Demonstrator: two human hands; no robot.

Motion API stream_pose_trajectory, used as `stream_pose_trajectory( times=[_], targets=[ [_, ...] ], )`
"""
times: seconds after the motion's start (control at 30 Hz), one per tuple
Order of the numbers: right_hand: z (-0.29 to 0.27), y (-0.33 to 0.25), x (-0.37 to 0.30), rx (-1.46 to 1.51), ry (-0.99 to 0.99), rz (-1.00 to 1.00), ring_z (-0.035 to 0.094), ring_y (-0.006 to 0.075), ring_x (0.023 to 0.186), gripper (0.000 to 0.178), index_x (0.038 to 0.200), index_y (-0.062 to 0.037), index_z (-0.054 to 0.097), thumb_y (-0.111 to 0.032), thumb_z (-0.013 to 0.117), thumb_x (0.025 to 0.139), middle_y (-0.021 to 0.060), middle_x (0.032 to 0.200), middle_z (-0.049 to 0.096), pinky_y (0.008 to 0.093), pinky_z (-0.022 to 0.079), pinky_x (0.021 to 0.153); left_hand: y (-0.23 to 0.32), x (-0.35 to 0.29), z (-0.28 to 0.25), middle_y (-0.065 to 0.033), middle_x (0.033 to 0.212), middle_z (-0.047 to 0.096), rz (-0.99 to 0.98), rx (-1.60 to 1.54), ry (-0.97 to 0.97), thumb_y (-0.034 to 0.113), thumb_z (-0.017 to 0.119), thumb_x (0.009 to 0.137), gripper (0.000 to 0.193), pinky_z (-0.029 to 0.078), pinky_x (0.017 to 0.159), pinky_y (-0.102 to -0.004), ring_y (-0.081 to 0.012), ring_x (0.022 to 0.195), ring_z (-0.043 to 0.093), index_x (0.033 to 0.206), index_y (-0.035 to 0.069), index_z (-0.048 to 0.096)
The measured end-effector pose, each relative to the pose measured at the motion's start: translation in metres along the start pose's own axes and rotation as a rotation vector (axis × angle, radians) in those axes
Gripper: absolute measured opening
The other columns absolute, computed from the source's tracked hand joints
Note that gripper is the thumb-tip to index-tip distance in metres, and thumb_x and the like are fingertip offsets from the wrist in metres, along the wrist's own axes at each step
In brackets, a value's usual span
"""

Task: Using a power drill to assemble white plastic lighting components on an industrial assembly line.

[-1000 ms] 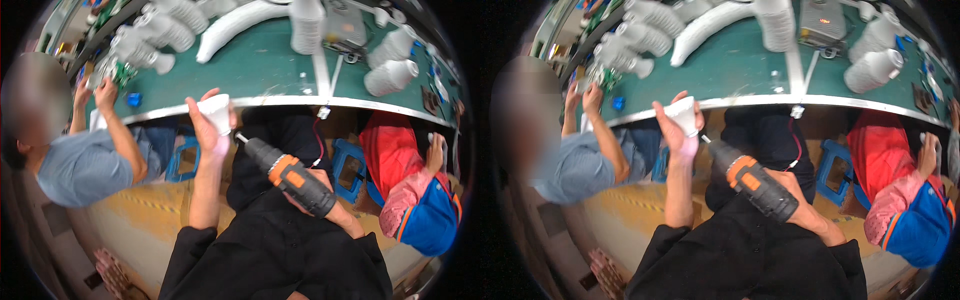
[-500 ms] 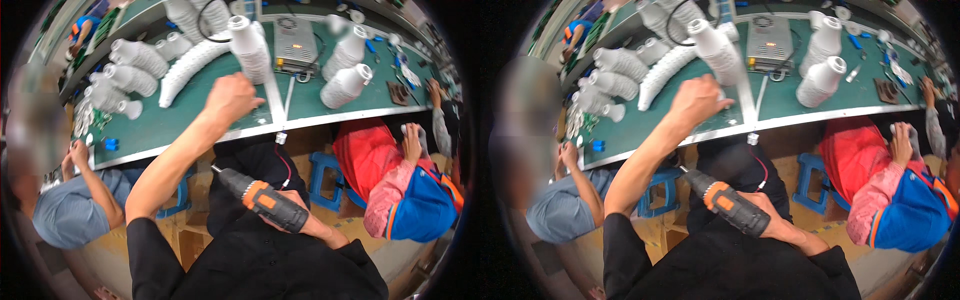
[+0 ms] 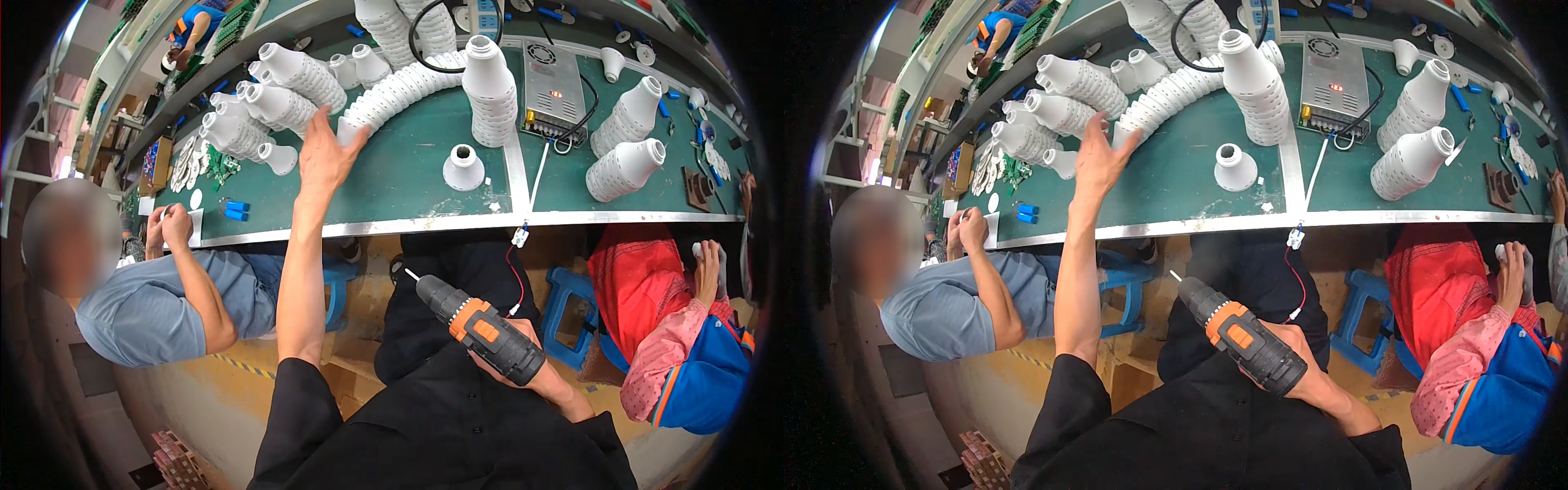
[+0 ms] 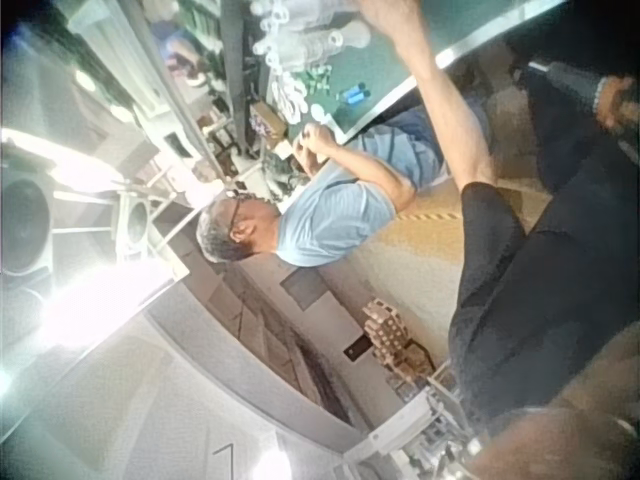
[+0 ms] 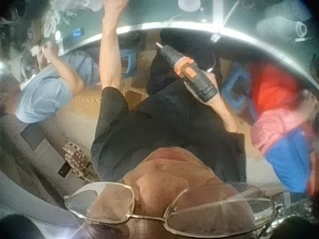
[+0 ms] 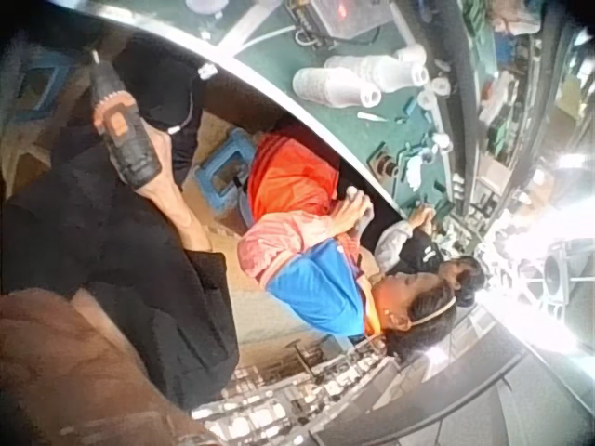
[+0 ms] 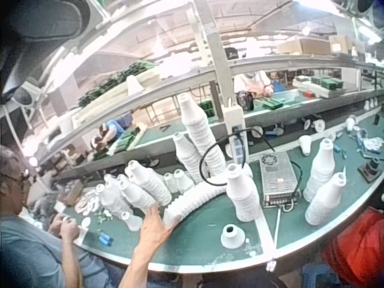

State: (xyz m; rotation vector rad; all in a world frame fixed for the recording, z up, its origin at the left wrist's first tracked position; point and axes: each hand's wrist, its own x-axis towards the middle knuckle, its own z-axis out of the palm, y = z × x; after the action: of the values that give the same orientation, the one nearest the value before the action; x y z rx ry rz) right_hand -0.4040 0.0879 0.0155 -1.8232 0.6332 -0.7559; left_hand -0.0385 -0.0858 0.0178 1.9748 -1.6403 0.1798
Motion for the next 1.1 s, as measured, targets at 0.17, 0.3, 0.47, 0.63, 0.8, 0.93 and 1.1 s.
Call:
stream_pose_trajectory(
  times=[0.17, 0.3, 0.47, 0.63, 0.8, 0.93, 1.1],
  targets=[
    [0.007, -0.002, 0.000, 0.005, -0.011, 0.050, 0.068, 0.0297, 0.071, 0.026, 0.093, 0.0030, 0.063, -0.002, 0.075, 0.070, 0.0134, 0.086, 0.066, 0.0331, 0.053, 0.065, -0.006, -0.006, 0.002, -0.0235, 0.105, 0.066, 0.020, -0.113, -0.121, 0.031, 0.084, 0.075, 0.064, 0.053, 0.081, -0.0458, -0.0412, 0.094, 0.066, 0.121, 0.003, 0.050],
    [0.006, -0.008, 0.004, 0.004, -0.039, 0.054, 0.068, 0.0297, 0.071, 0.026, 0.093, 0.0031, 0.063, -0.002, 0.076, 0.070, 0.0135, 0.086, 0.066, 0.0328, 0.053, 0.065, -0.007, -0.007, -0.019, -0.0215, 0.105, 0.066, 0.068, -0.095, -0.216, 0.030, 0.083, 0.075, 0.062, 0.052, 0.080, -0.0470, -0.0410, 0.094, 0.066, 0.121, 0.005, 0.051],
    [0.007, -0.016, 0.005, -0.044, -0.032, 0.046, 0.068, 0.0318, 0.072, 0.026, 0.093, 0.0025, 0.063, -0.001, 0.075, 0.071, 0.0136, 0.086, 0.066, 0.0336, 0.054, 0.065, -0.012, -0.027, -0.046, -0.0186, 0.109, 0.065, 0.110, 0.039, -0.363, 0.031, 0.083, 0.076, 0.058, 0.051, 0.082, -0.0455, -0.0386, 0.098, 0.065, 0.120, 0.008, 0.054],
    [0.009, -0.011, 0.008, -0.076, -0.026, -0.012, 0.068, 0.0330, 0.073, 0.025, 0.094, 0.0018, 0.063, 0.000, 0.074, 0.071, 0.0135, 0.085, 0.067, 0.0346, 0.054, 0.065, -0.019, -0.077, -0.062, -0.0144, 0.101, 0.065, -0.095, -0.133, -0.096, 0.022, 0.082, 0.078, 0.056, 0.054, 0.076, -0.0372, -0.0283, 0.085, 0.067, 0.121, 0.002, 0.051],
    [0.006, -0.017, 0.013, -0.195, 0.049, -0.096, 0.069, 0.0319, 0.073, 0.025, 0.095, -0.0007, 0.065, -0.001, 0.075, 0.072, 0.0129, 0.087, 0.068, 0.0347, 0.055, 0.066, 0.019, -0.156, -0.062, -0.0156, 0.100, 0.066, -0.673, -1.410, -0.154, 0.007, 0.074, 0.085, 0.051, 0.052, 0.059, -0.0266, -0.0170, 0.067, 0.064, 0.125, 0.004, 0.043],
    [-0.001, -0.013, 0.011, -0.491, -0.126, -0.225, 0.069, 0.0290, 0.072, 0.022, 0.094, -0.0040, 0.068, -0.004, 0.077, 0.074, 0.0102, 0.087, 0.069, 0.0344, 0.055, 0.065, 0.033, -0.198, -0.048, -0.0104, 0.087, 0.061, -0.837, -1.836, -0.091, 0.059, 0.043, 0.099, 0.062, 0.040, 0.054, -0.0265, -0.0170, 0.062, 0.054, 0.119, 0.002, 0.055],
    [0.007, -0.018, 0.008, -0.397, -0.158, -0.162, 0.069, 0.0283, 0.071, 0.023, 0.094, -0.0042, 0.068, -0.004, 0.077, 0.073, 0.0093, 0.086, 0.069, 0.0341, 0.056, 0.064, 0.043, -0.211, -0.040, -0.0115, 0.088, 0.062, -0.981, -1.782, 0.139, 0.058, 0.044, 0.096, 0.063, 0.041, 0.058, -0.0313, -0.0199, 0.064, 0.053, 0.118, 0.001, 0.057]
  ],
)
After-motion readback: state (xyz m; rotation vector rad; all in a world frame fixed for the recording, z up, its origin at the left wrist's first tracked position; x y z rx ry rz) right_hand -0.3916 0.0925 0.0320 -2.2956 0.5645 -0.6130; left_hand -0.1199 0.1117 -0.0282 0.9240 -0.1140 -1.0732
